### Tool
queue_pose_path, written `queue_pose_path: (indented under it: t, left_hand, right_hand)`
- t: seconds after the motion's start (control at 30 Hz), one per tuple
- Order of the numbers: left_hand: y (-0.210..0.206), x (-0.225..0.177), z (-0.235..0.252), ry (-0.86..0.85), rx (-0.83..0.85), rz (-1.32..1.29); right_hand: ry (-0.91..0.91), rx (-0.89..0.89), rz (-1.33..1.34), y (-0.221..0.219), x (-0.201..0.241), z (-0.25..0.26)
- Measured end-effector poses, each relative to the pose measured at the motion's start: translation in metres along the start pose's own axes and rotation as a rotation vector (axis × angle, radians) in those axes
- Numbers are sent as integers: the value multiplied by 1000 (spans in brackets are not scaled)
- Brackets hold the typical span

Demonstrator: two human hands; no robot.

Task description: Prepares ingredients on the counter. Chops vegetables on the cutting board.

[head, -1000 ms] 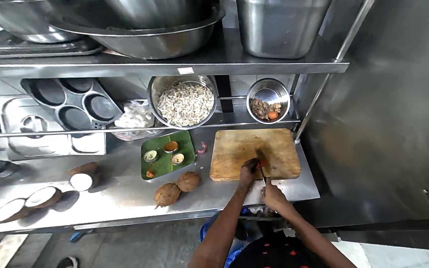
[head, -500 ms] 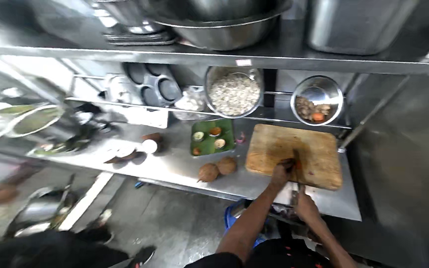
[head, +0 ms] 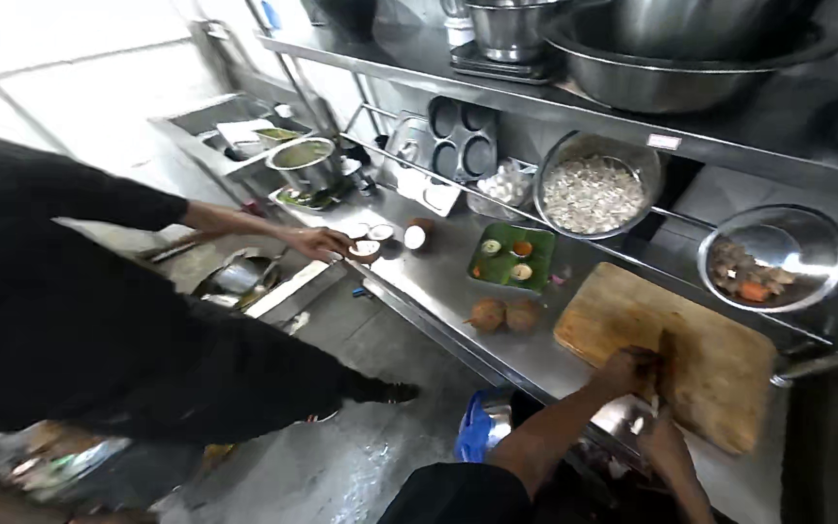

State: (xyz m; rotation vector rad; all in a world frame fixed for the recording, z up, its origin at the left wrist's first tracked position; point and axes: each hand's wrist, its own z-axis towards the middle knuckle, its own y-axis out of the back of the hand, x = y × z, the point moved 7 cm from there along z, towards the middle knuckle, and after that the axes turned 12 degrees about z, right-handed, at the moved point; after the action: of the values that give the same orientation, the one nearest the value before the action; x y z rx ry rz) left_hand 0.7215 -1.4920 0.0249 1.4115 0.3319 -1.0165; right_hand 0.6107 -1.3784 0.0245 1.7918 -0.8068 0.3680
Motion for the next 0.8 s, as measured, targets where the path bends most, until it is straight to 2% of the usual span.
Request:
queue_pose_path:
  t: [0.1, 0.23, 0.8]
  left_hand:
    - [-8, 5, 1, -28, -1, 19]
    - [-24, 16, 10, -41, -49, 20]
    - [-27, 20, 12, 9, -6, 90]
  right_hand:
    - [-63, 70, 19, 19, 18, -15]
    - [-118, 109, 22, 28, 14, -16]
    - [-122, 95, -3, 8, 7, -13]
